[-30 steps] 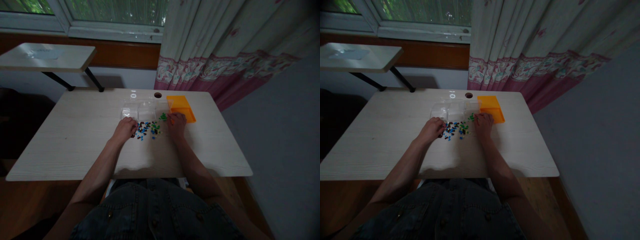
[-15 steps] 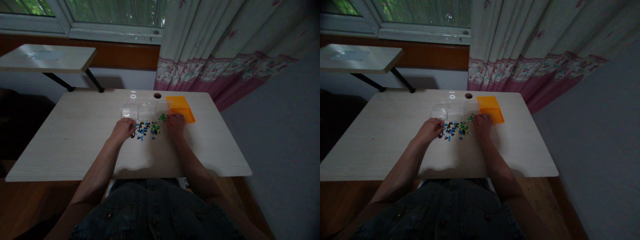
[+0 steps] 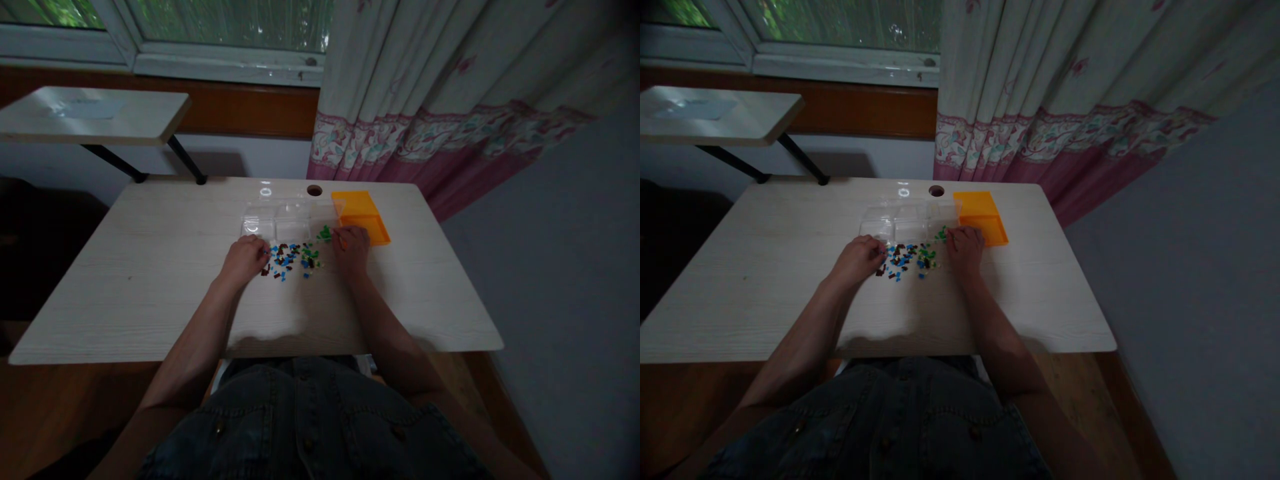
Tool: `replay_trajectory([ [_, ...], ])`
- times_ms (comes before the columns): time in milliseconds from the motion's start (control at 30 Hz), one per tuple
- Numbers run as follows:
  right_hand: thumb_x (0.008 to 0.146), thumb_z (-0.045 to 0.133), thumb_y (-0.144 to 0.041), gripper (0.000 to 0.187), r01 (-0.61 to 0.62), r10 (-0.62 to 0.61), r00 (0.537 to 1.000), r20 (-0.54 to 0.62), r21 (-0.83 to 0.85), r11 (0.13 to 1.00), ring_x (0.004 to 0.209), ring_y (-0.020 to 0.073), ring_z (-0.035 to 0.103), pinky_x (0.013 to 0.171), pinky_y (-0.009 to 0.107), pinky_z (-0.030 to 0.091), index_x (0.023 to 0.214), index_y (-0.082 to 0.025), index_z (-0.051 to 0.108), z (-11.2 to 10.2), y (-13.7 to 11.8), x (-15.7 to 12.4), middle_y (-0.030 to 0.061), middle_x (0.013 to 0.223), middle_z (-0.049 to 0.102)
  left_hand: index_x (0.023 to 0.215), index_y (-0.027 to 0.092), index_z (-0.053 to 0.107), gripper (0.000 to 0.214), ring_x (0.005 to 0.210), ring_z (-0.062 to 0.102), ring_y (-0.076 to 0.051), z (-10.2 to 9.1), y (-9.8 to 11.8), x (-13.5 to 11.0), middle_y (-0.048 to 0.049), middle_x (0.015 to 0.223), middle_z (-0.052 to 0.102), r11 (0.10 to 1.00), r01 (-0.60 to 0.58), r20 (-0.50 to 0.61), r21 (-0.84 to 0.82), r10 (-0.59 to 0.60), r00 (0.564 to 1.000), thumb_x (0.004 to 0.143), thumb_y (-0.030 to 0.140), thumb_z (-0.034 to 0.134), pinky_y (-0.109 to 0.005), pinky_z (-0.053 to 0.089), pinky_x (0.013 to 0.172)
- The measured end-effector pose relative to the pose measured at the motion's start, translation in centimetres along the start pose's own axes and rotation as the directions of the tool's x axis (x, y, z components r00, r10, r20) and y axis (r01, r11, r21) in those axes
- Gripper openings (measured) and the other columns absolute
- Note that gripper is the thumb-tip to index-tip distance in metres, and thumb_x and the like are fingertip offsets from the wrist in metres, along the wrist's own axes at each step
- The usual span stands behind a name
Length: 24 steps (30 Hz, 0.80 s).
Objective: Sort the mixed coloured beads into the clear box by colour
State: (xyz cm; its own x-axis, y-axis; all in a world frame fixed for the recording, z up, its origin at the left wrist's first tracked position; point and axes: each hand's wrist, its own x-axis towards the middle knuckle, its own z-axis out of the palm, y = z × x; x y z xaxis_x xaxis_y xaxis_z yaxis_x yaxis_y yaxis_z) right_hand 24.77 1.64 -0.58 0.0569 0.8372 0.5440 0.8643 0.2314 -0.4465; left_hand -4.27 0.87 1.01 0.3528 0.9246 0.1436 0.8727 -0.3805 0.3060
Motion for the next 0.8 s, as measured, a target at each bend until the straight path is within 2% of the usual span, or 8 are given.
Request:
replay_trajectory([
  [167,0.097,0.050,-0.039,0.032,0.019,-0.019,1.000,-0.011,-0.024,1.000,0.098,0.0231,0.055,0.092,0.039,0.041,0.095,-0.019,0.075,0.3,0.2,0.0,0.0086,0.097,0.068,0.090,0.020,0.068,0.013,0.091,0.059,-0.023,0.0,0.6,-0.1,-0.0071,0.089,0.064,0.999,0.036,0.012,0.002,-0.036,0.999,0.086,0.028,0.058,-0.032,0.047,0.081],
  [500,0.097,0.049,-0.039,0.032,0.022,-0.022,1.000,-0.009,0.018,1.000,0.098,0.0234,0.054,0.092,0.040,0.042,0.095,-0.019,0.074,0.1,0.0,0.0,0.0097,0.096,0.067,0.087,0.019,0.069,0.017,0.088,0.059,-0.024,-0.5,2.2,-0.2,-0.0082,0.087,0.063,0.998,0.021,0.025,0.060,-0.022,0.999,0.089,0.027,0.054,-0.034,0.046,0.079],
  [667,0.096,0.051,-0.037,0.030,0.038,-0.037,0.999,-0.038,0.032,0.999,0.094,0.0231,0.055,0.091,0.040,0.043,0.092,-0.019,0.074,0.0,0.0,0.1,0.0096,0.093,0.068,0.089,0.018,0.069,0.017,0.092,0.059,-0.024,-0.3,2.4,-0.2,-0.0089,0.090,0.063,0.997,0.060,-0.006,-0.052,-0.060,0.998,0.089,0.027,0.055,-0.034,0.047,0.083],
  [800,0.095,0.053,-0.036,0.028,0.050,-0.048,0.998,-0.045,0.048,0.998,0.093,0.0228,0.056,0.091,0.041,0.044,0.091,-0.019,0.075,0.1,0.1,0.1,0.0091,0.092,0.068,0.085,0.016,0.067,0.016,0.087,0.059,-0.022,0.1,1.9,0.0,-0.0082,0.086,0.063,0.961,0.068,-0.078,-0.268,-0.092,0.993,0.088,0.029,0.057,-0.035,0.049,0.081],
])
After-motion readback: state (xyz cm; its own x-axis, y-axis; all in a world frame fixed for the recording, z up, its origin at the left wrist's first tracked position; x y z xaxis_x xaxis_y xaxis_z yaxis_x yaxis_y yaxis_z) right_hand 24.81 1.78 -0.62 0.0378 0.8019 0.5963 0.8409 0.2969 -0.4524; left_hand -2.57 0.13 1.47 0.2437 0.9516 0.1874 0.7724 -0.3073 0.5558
